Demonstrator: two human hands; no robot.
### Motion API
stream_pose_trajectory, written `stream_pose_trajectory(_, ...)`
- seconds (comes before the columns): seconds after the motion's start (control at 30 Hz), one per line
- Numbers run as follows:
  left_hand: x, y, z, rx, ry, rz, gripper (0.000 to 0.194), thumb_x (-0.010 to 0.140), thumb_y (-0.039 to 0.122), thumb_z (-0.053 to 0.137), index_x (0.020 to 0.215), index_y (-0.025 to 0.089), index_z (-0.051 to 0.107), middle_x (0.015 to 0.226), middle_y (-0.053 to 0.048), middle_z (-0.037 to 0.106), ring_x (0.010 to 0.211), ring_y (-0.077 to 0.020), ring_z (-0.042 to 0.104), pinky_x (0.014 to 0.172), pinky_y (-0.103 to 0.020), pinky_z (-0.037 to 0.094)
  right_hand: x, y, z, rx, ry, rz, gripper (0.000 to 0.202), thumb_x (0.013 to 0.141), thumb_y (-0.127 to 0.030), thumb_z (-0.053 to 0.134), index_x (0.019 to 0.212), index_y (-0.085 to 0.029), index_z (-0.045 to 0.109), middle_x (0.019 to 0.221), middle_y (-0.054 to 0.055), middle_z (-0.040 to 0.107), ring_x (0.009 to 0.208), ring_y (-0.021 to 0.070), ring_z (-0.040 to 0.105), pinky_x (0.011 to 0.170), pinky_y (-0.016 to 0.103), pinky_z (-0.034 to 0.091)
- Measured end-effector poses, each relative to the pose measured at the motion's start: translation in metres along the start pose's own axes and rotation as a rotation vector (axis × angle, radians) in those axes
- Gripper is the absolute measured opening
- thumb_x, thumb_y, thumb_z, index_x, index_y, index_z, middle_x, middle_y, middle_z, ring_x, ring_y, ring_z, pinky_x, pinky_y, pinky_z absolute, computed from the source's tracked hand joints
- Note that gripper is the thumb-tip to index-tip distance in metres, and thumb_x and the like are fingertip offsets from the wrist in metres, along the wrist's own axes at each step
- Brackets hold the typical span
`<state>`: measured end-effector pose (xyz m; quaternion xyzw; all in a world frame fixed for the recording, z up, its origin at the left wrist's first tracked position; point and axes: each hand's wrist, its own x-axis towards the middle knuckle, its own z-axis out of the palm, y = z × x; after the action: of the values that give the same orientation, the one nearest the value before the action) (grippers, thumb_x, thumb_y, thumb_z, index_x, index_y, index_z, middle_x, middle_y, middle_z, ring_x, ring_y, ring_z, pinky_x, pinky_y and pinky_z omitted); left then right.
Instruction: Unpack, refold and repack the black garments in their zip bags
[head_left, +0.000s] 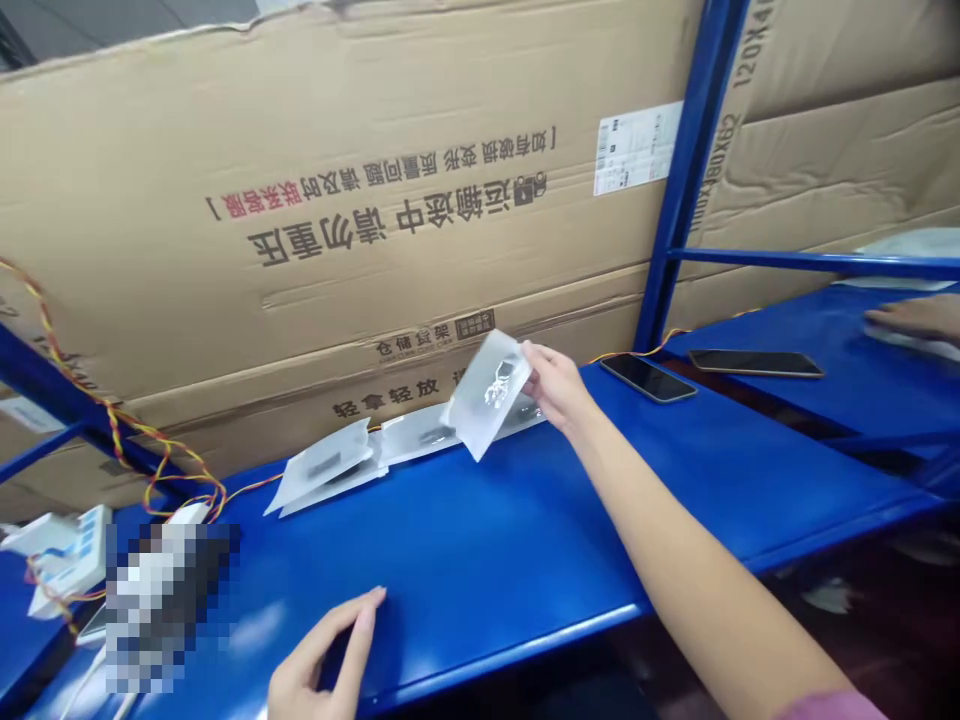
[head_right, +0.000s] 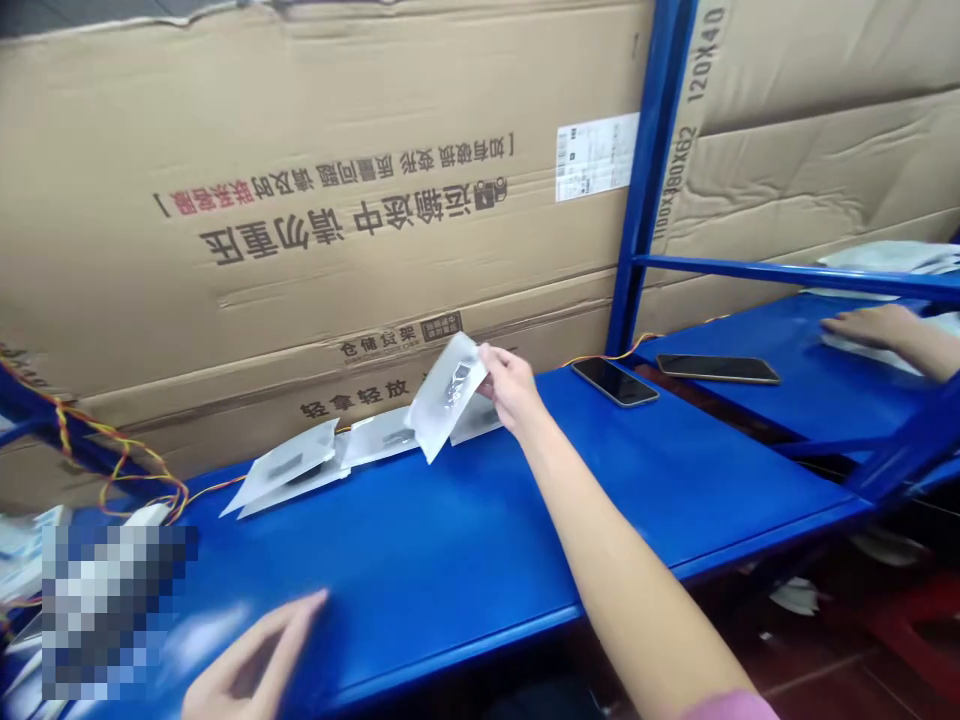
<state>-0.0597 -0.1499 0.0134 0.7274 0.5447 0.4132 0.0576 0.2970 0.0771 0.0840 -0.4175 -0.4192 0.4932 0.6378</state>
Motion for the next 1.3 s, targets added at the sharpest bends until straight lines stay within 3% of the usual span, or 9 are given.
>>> stream_pose_trajectory(0.17,0.055,0.011,-0.002,-0.095,0.273,-0.146,0.033,0.099,0.048,0.066,0.105,0.019,0.08,0.101,-0.008,0.085,0.089,-0.0251,0.083,0.081,-0.031,0.069,-0.041,0.022,0.045,-0.057,-0.468,0.101,0.025,0.088,-0.043,0.079,0.095,-0.019,0.08,0.088,0.003,0.078,0.077,0.0161,0.069,0.07,0.027,0.056)
stream_pose_trajectory(0.23,0.088,0.016,0.003,-0.035,0.239,-0.09,0.036,0.097,0.052,0.065,0.105,0.02,0.08,0.105,-0.009,0.084,0.094,-0.0268,0.081,0.086,-0.036,0.067,-0.057,0.039,0.065,-0.126,-0.61,0.138,0.018,0.08,-0.034,0.087,0.086,-0.018,0.082,0.081,0.002,0.077,0.076,0.0171,0.068,0.07,0.027,0.055)
stream_pose_trajectory(0.33,0.131,0.021,0.023,-0.019,-0.071,-0.008,0.037,0.091,0.055,0.068,0.097,0.021,0.081,0.11,-0.012,0.082,0.104,-0.0319,0.076,0.092,-0.043,0.062,-0.07,0.064,0.084,-0.213,-0.642,0.175,0.008,0.079,-0.022,0.086,0.084,-0.019,0.081,0.077,-0.001,0.076,0.075,0.0155,0.066,0.07,0.025,0.053)
stream_pose_trajectory(0.47,0.161,0.016,0.058,-0.14,-0.423,-0.056,0.041,0.09,0.058,0.066,0.087,0.019,0.079,0.087,-0.01,0.081,0.082,-0.0278,0.075,0.077,-0.037,0.059,-0.066,0.083,0.085,-0.329,-0.568,0.266,0.01,0.092,-0.024,0.077,0.094,-0.014,0.077,0.078,0.001,0.073,0.07,0.0149,0.065,0.065,0.026,0.054)
stream_pose_trajectory(0.6,0.164,0.006,0.073,-0.24,-0.49,-0.107,0.046,0.092,0.059,0.06,0.081,0.017,0.074,0.073,-0.007,0.076,0.062,-0.0209,0.067,0.058,-0.029,0.05,-0.058,0.085,0.078,-0.4,-0.53,0.33,0.03,0.102,-0.038,0.069,0.123,-0.016,0.068,0.121,0.008,0.071,0.1,0.0215,0.071,0.086,0.04,0.062)
stream_pose_trajectory(0.73,0.153,0.001,0.07,-0.297,-0.491,-0.133,0.045,0.093,0.055,0.059,0.07,0.018,0.068,0.066,-0.002,0.069,0.059,-0.0167,0.059,0.056,-0.026,0.044,-0.06,0.081,0.075,-0.433,-0.519,0.374,0.027,0.101,-0.038,0.07,0.114,-0.014,0.071,0.114,0.007,0.072,0.099,0.0224,0.071,0.087,0.039,0.062)
stream_pose_trajectory(0.83,0.147,0.0,0.07,-0.314,-0.45,-0.144,0.043,0.093,0.052,0.059,0.069,0.018,0.066,0.065,-0.001,0.067,0.06,-0.0165,0.058,0.057,-0.026,0.044,-0.064,0.077,0.076,-0.44,-0.538,0.414,0.032,0.102,-0.039,0.069,0.125,-0.017,0.068,0.124,0.009,0.07,0.104,0.0228,0.071,0.089,0.042,0.062)
stream_pose_trajectory(1.0,0.149,-0.004,0.066,-0.323,-0.364,-0.134,0.039,0.095,0.048,0.057,0.071,0.018,0.066,0.068,-0.001,0.068,0.066,-0.0188,0.062,0.062,-0.028,0.05,-0.071,0.065,0.079,-0.38,-0.608,0.463,0.034,0.091,-0.033,0.079,0.066,-0.016,0.066,0.065,0.003,0.07,0.062,0.0156,0.07,0.059,0.026,0.061)
stream_pose_trajectory(1.3,0.151,-0.002,0.06,-0.416,-0.49,-0.104,0.037,0.094,0.044,0.056,0.078,0.015,0.073,0.072,-0.003,0.074,0.067,-0.0192,0.069,0.063,-0.028,0.055,-0.083,0.063,0.089,-0.285,-0.58,0.393,0.035,0.09,-0.035,0.079,0.066,-0.017,0.062,0.06,0.0,0.068,0.053,0.0103,0.066,0.05,0.018,0.055)
